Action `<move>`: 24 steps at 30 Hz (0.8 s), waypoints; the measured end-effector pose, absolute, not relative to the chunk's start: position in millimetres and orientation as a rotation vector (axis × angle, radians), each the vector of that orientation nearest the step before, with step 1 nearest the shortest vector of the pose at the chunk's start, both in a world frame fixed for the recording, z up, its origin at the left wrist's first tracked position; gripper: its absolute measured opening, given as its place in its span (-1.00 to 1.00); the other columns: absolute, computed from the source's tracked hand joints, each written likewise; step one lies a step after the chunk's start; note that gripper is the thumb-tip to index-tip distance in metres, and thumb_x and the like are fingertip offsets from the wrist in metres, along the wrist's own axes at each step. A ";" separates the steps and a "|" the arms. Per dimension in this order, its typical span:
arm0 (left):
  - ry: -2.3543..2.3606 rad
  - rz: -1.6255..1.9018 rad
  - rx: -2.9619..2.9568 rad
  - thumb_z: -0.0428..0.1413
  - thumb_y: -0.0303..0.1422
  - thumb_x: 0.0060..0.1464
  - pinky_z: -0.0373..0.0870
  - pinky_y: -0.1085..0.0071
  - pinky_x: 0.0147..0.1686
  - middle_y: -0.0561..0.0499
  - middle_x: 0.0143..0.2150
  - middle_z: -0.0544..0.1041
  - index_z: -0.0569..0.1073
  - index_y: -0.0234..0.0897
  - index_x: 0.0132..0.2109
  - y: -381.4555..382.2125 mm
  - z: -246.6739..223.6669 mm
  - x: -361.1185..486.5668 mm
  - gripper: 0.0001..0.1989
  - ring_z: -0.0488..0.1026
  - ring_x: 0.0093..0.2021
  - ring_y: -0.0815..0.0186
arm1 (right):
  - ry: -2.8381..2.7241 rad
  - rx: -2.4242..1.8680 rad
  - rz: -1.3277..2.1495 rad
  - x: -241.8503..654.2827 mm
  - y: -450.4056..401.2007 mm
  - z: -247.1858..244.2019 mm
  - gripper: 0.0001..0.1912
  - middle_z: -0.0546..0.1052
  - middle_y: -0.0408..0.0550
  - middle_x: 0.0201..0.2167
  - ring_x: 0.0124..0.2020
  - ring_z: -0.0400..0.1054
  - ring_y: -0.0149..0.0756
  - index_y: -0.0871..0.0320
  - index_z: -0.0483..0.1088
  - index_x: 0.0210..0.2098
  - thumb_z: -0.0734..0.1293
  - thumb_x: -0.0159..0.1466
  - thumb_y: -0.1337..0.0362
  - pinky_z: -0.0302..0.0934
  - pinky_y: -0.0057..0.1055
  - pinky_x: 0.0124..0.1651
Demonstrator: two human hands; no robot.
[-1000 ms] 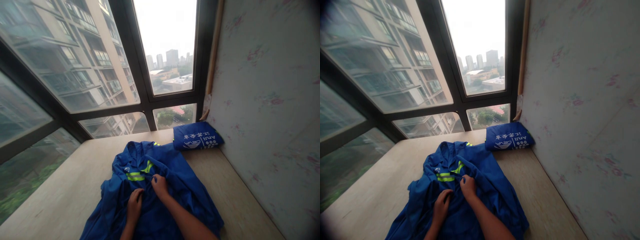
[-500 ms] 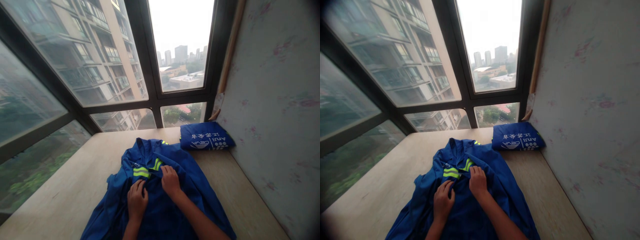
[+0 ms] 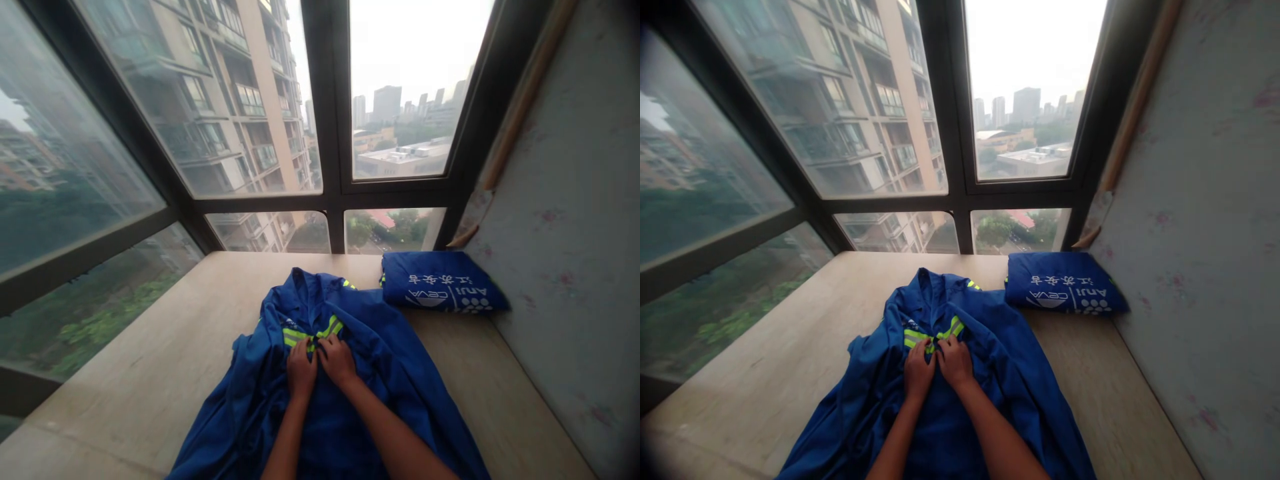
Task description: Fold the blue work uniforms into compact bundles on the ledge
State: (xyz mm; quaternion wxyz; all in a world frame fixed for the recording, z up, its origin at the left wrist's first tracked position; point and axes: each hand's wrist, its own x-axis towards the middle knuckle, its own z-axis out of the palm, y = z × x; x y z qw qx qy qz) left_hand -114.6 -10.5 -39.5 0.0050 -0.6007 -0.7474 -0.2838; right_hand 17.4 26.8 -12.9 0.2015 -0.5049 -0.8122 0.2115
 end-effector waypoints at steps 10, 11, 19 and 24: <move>-2.350 -0.907 -1.955 -0.03 -0.42 0.22 0.45 0.25 -0.02 -0.12 -0.05 0.56 0.54 -0.26 0.01 -11.7 -37.0 -112.2 -0.68 0.51 -0.05 0.18 | -2.208 -1.515 0.580 13.8 31.7 -21.8 -0.72 0.55 -0.01 -0.10 -0.17 0.47 -0.30 0.01 0.48 0.01 0.20 0.40 0.25 0.22 -0.48 -0.13; -2.345 -0.909 -1.963 -0.04 -0.44 0.22 0.45 0.26 -0.02 -0.12 -0.05 0.56 0.55 -0.25 0.01 -12.2 -36.6 -111.9 -0.67 0.51 -0.05 0.19 | -2.208 -1.516 0.579 14.0 31.4 -22.0 -0.71 0.55 0.00 -0.10 -0.18 0.48 -0.30 0.01 0.48 0.02 0.18 0.41 0.25 0.22 -0.48 -0.13; -2.341 -0.902 -2.012 0.01 -0.44 0.19 0.45 0.24 -0.07 -0.12 -0.05 0.58 0.57 -0.23 -0.02 -14.7 -35.8 -110.3 -0.70 0.53 -0.06 0.15 | -2.246 -1.457 0.616 19.1 21.0 -22.9 -0.68 0.58 -0.01 -0.12 -0.19 0.48 -0.32 0.04 0.52 -0.04 0.15 0.42 0.27 0.23 -0.50 -0.10; -2.354 -0.942 -2.027 -0.07 -0.46 0.23 0.45 0.26 -0.06 -0.10 -0.06 0.61 0.58 -0.24 -0.06 -15.4 -37.4 -112.4 -0.67 0.55 -0.08 0.17 | -2.223 -1.428 0.678 20.6 20.1 -22.2 -0.68 0.59 -0.05 -0.13 -0.12 0.48 -0.34 0.04 0.53 -0.06 0.15 0.43 0.27 0.23 -0.53 -0.04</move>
